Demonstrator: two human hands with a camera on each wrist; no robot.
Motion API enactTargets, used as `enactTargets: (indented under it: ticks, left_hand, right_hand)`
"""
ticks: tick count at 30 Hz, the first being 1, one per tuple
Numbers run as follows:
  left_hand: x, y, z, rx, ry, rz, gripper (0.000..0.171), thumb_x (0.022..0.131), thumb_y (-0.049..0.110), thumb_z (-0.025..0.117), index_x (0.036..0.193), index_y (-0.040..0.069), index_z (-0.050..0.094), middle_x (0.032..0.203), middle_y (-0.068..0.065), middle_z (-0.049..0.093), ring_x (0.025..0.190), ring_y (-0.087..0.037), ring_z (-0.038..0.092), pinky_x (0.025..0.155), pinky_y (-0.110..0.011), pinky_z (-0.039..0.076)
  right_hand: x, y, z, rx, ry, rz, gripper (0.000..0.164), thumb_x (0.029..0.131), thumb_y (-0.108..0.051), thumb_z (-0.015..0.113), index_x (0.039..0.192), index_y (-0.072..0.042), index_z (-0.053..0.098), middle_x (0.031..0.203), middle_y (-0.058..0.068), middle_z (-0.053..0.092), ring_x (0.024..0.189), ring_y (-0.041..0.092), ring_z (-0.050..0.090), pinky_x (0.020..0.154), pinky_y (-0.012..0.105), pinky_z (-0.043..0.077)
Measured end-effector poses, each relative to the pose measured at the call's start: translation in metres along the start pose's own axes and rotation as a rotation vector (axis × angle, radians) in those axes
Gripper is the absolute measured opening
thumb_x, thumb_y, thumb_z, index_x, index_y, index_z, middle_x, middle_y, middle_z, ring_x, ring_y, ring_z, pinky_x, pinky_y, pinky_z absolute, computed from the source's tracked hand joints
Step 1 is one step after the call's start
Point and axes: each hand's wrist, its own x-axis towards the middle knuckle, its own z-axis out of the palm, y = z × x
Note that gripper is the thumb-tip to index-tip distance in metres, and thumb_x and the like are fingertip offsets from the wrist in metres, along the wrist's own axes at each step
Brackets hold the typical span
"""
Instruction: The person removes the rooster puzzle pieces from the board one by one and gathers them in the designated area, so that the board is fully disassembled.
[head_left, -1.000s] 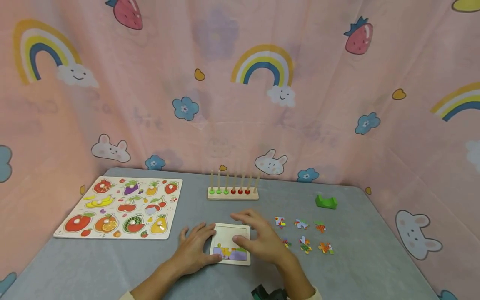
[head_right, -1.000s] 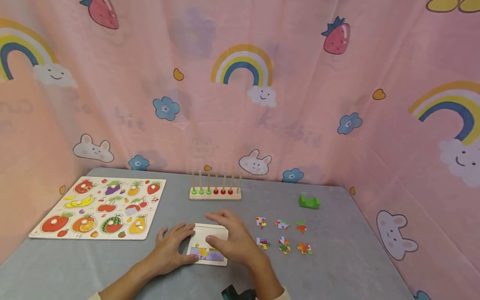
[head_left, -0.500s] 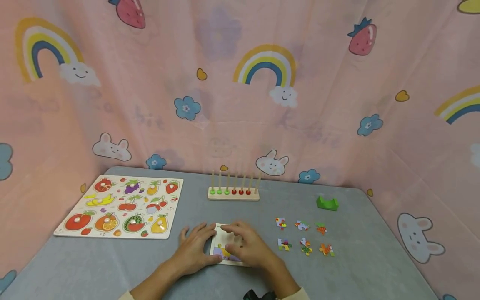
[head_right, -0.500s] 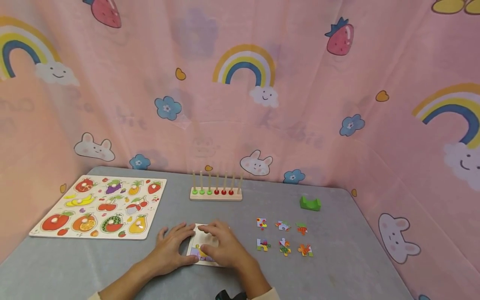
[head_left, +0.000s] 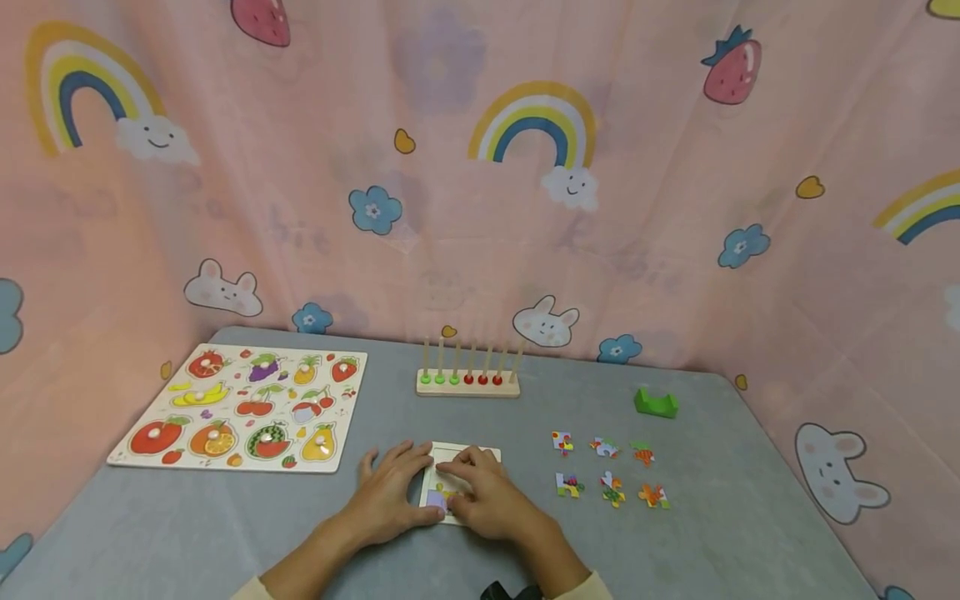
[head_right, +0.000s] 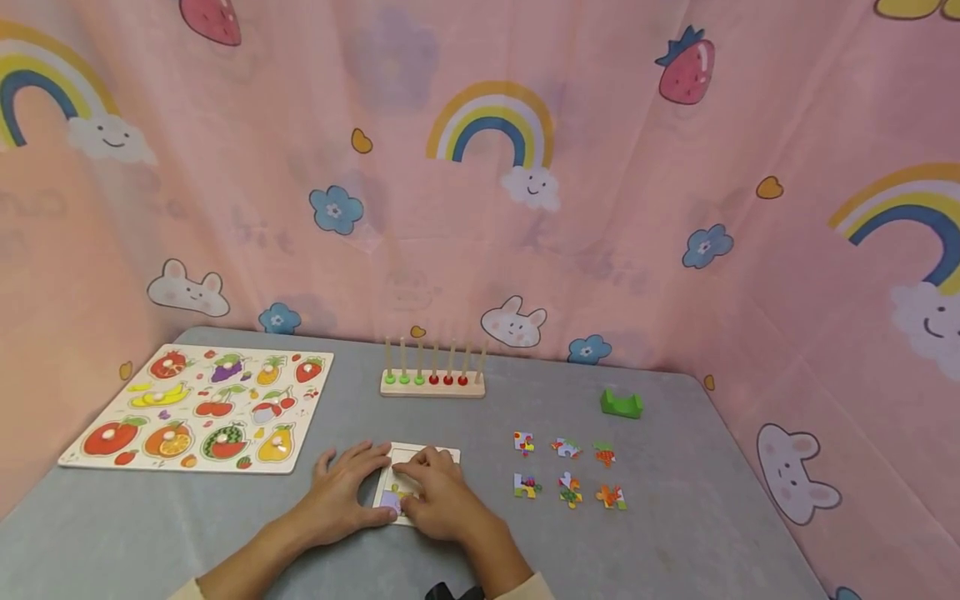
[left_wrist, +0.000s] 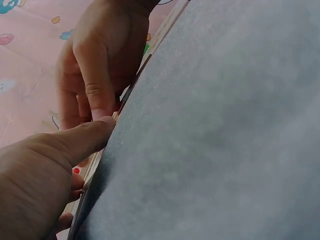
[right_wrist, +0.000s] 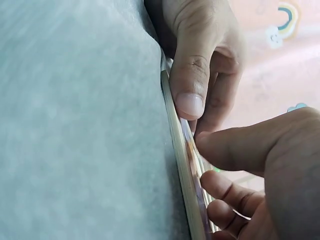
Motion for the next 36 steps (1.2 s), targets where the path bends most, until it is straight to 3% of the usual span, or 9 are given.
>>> enactTargets:
  ticks: [9,19,23,28,36]
  left_hand:
    - [0.0007,-0.0001,-0.0009,-0.009,-0.012,-0.009,0.066,0.070,0.040,0.084,0.122,0.005,0.063,0.140,-0.008,0.051,0.133,-0.034,0.035,0.099,-0.065,0.004]
    - [0.0007,0.0003,-0.0016,-0.026,-0.012,-0.007,0.066,0.070,0.039,0.085,0.122,0.004,0.063,0.140,-0.007,0.050,0.133,-0.034,0.035,0.099,-0.065,0.004]
    - [0.0007,0.0002,-0.0016,-0.025,-0.011,-0.009,0.066,0.070,0.039,0.085,0.122,0.004,0.063,0.140,-0.007,0.051,0.133,-0.034,0.035,0.099,-0.065,0.004]
    - [0.0007,0.0000,-0.0017,-0.024,-0.011,-0.006,0.065,0.070,0.040,0.085,0.121,0.005,0.063,0.140,-0.008,0.051,0.133,-0.035,0.035,0.099,-0.065,0.004]
    - [0.0004,0.0000,-0.0021,-0.017,-0.017,-0.002,0.067,0.071,0.041,0.084,0.122,0.005,0.063,0.140,-0.008,0.050,0.133,-0.035,0.035,0.099,-0.065,0.004]
  right_hand:
    - [0.0016,-0.0008,-0.0004,-0.016,-0.032,0.020,0.037,0.079,0.001,0.056,0.107,-0.016,0.072,0.098,-0.009,0.042,0.092,0.014,0.038,0.080,0.035,0.033]
    - [0.0012,-0.0018,0.0006,0.008,-0.011,0.032,0.036,0.077,0.002,0.057,0.103,-0.018,0.069,0.102,-0.006,0.047,0.096,0.016,0.041,0.083,0.040,0.034]
    - [0.0005,-0.0015,0.0014,0.011,0.020,-0.012,0.036,0.074,0.004,0.057,0.102,-0.017,0.067,0.101,-0.007,0.053,0.098,0.015,0.045,0.085,0.040,0.036]
    - [-0.0004,0.0006,0.0010,-0.024,0.026,-0.092,0.034,0.075,-0.003,0.066,0.107,-0.014,0.068,0.100,-0.011,0.061,0.094,0.010,0.048,0.084,0.037,0.037]
    - [0.0000,-0.0025,-0.0005,-0.104,-0.037,-0.104,0.041,0.079,-0.015,0.072,0.119,-0.013,0.068,0.105,-0.011,0.060,0.095,0.007,0.046,0.084,0.031,0.038]
